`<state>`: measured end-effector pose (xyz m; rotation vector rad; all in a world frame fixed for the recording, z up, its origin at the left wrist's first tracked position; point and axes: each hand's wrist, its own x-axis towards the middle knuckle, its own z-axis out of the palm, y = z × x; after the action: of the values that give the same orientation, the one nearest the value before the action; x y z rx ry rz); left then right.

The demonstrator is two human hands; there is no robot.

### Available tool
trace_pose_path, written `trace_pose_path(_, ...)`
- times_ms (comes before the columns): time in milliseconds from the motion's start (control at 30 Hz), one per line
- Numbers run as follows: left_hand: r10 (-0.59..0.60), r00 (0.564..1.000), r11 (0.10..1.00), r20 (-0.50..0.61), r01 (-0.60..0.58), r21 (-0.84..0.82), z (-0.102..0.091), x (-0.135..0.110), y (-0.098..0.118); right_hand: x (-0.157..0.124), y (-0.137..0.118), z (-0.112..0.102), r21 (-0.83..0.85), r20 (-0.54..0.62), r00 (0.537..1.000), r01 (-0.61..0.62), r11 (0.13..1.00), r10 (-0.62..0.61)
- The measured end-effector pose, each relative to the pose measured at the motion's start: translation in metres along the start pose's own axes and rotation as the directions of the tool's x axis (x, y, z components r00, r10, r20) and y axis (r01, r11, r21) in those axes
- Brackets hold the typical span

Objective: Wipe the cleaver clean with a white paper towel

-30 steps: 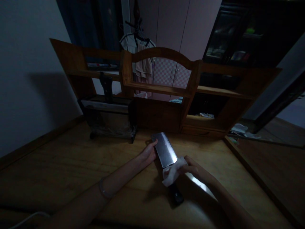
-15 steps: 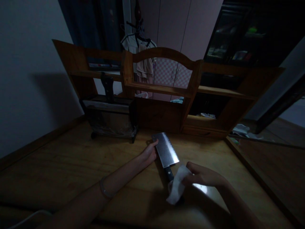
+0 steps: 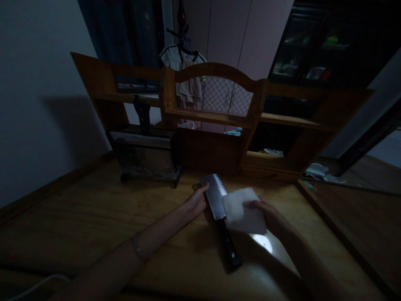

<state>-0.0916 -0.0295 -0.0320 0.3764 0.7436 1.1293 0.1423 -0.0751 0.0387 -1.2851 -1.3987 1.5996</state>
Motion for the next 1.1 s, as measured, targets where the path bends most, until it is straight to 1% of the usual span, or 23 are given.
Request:
trace_pose_path(33,-0.004,1.0,1.0,-0.006,0.004,-0.004,0.0,0.0,0.0,0.005,0.001,0.002,0.092,-0.079,0.994,0.078,0.993,-0.071)
trace_pose_path(67,-0.006,1.0,1.0,-0.013,0.006,-0.009,0.001,0.001,0.0,0.008,0.002,0.003,0.132,-0.157,0.976,0.171,0.976,-0.15)
trace_pose_path(100,-0.008,1.0,1.0,-0.012,0.008,-0.015,0.001,0.002,0.0,0.012,0.002,0.005,0.111,-0.221,0.946,0.266,0.957,-0.237)
trace_pose_path(133,-0.013,1.0,1.0,-0.003,0.013,-0.024,0.002,0.002,0.0,0.014,0.003,0.006,0.037,-0.256,0.908,0.353,0.935,-0.332)
trace_pose_path(167,-0.017,1.0,0.999,0.01,0.017,-0.037,0.002,0.003,0.0,0.016,0.004,0.008,-0.069,-0.249,0.871,0.419,0.905,-0.423)
trace_pose_path(200,-0.018,0.999,0.999,0.028,0.02,-0.05,0.002,0.003,0.001,0.017,0.006,0.01,-0.179,-0.198,0.845,0.467,0.866,-0.497)
trace_pose_path(233,-0.02,0.999,0.998,0.051,0.023,-0.061,0.003,0.003,0.001,0.018,0.009,0.013,-0.272,-0.107,0.833,0.5,0.822,-0.542)
trace_pose_path(267,-0.024,0.997,0.997,0.073,0.029,-0.068,0.004,0.002,0.002,0.019,0.012,0.016,-0.342,0.006,0.829,0.527,0.778,-0.56)
trace_pose_path(333,-0.032,0.996,0.997,0.084,0.037,-0.068,0.006,0.0,0.004,0.02,0.02,0.024,-0.434,0.225,0.815,0.574,0.694,-0.534)
trace_pose_path(400,-0.072,0.995,0.996,0.067,0.076,-0.049,0.009,-0.002,0.005,0.021,0.026,0.031,-0.497,0.393,0.776,0.631,0.595,-0.494)
trace_pose_path(467,-0.098,0.994,0.994,0.044,0.1,-0.035,0.011,-0.004,0.007,0.021,0.029,0.036,-0.53,0.49,0.733,0.68,0.506,-0.472)
trace_pose_path(500,-0.097,0.994,0.995,0.042,0.098,-0.026,0.012,-0.005,0.007,0.02,0.029,0.037,-0.534,0.515,0.719,0.695,0.482,-0.466)
trace_pose_path(600,-0.034,0.999,0.999,0.026,0.034,-0.006,0.012,-0.006,0.006,0.016,0.023,0.04,-0.523,0.562,0.698,0.716,0.463,-0.444)
trace_pose_path(700,-0.006,1.0,1.0,0.026,0.007,-0.016,0.01,-0.006,0.005,0.011,0.016,0.042,-0.502,0.594,0.678,0.733,0.459,-0.433)
trace_pose_path(767,-0.013,0.999,1.0,0.036,0.014,-0.025,0.009,-0.006,0.005,0.009,0.014,0.041,-0.496,0.581,0.693,0.717,0.49,-0.427)
trace_pose_path(867,-0.015,0.999,1.0,0.031,0.016,-0.023,0.01,-0.008,0.006,0.011,0.016,0.035,-0.489,0.528,0.748,0.654,0.577,-0.401)
trace_pose_path(933,-0.005,1.0,1.0,0.028,0.005,-0.024,0.011,-0.009,0.007,0.015,0.018,0.028,-0.482,0.505,0.77,0.626,0.613,-0.39)
trace_pose_path(1100,0.013,0.999,0.999,0.033,-0.012,-0.038,0.011,-0.01,0.007,0.02,0.016,0.013,-0.461,0.475,0.778,0.618,0.637,-0.41)
